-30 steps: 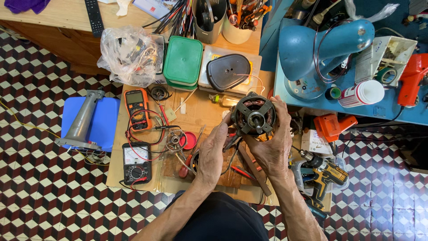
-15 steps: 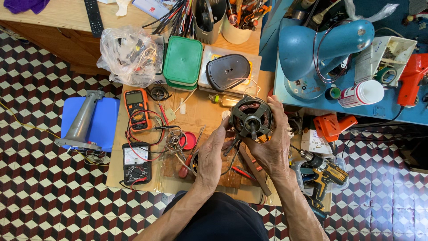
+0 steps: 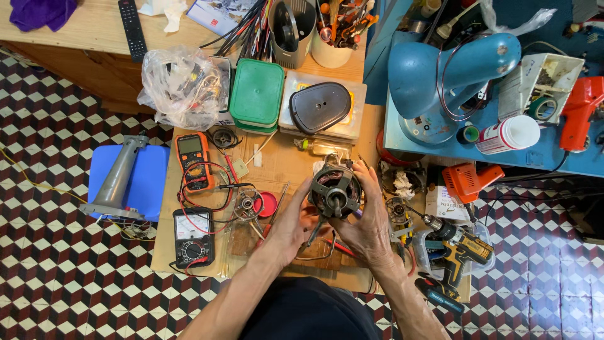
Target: The person disassembles and reassembles a small electric motor on a cluttered workbench. They use pliers and a screwdriver to remove and install internal components, then rotate the shaft to test movement.
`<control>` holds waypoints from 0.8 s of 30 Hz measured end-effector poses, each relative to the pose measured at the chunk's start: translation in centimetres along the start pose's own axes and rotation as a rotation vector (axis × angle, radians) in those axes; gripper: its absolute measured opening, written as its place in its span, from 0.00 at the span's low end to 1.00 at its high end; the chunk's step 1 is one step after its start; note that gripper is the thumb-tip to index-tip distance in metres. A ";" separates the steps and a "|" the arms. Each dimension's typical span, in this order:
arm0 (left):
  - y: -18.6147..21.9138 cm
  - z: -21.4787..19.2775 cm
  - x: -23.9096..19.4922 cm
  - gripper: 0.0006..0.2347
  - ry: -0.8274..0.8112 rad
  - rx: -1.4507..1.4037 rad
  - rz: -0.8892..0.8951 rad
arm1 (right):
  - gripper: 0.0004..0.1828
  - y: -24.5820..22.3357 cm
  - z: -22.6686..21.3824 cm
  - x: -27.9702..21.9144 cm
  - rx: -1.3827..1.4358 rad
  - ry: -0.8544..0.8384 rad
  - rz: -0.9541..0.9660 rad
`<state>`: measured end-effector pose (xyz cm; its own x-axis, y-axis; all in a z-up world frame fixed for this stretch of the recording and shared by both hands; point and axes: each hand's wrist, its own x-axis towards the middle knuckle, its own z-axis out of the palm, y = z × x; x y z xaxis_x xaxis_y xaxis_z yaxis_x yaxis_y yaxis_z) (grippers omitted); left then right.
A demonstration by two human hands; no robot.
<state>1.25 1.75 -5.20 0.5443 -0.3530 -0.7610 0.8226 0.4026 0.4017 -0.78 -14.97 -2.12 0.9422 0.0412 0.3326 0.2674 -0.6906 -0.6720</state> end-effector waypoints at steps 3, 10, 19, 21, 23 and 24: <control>0.0 -0.5 -0.8 0.36 -0.189 0.117 -0.047 | 0.52 0.5 0.0 -0.5 0.000 0.027 -0.063; -0.1 -0.5 -0.3 0.35 -0.506 -0.253 -0.326 | 0.52 1.4 0.4 -2.1 -0.031 0.066 -0.078; -1.0 1.0 0.3 0.30 -0.457 -0.207 -0.157 | 0.51 2.3 1.0 -2.9 -0.038 0.148 -0.068; -1.4 1.4 0.6 0.30 -0.425 -0.117 -0.094 | 0.52 2.3 0.8 -2.8 -0.040 0.127 -0.077; -1.8 1.4 0.9 0.31 -0.417 -0.121 -0.066 | 0.53 2.2 0.4 -3.0 -0.020 0.071 -0.017; -2.0 1.4 1.0 0.32 -0.414 -0.121 -0.053 | 0.54 2.2 0.1 -3.3 0.003 0.025 0.045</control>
<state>0.36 -0.59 -6.08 0.5420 -0.6747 -0.5010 0.8395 0.4621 0.2857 -3.31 -16.57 -4.74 0.9479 -0.0080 0.3183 0.2254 -0.6893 -0.6885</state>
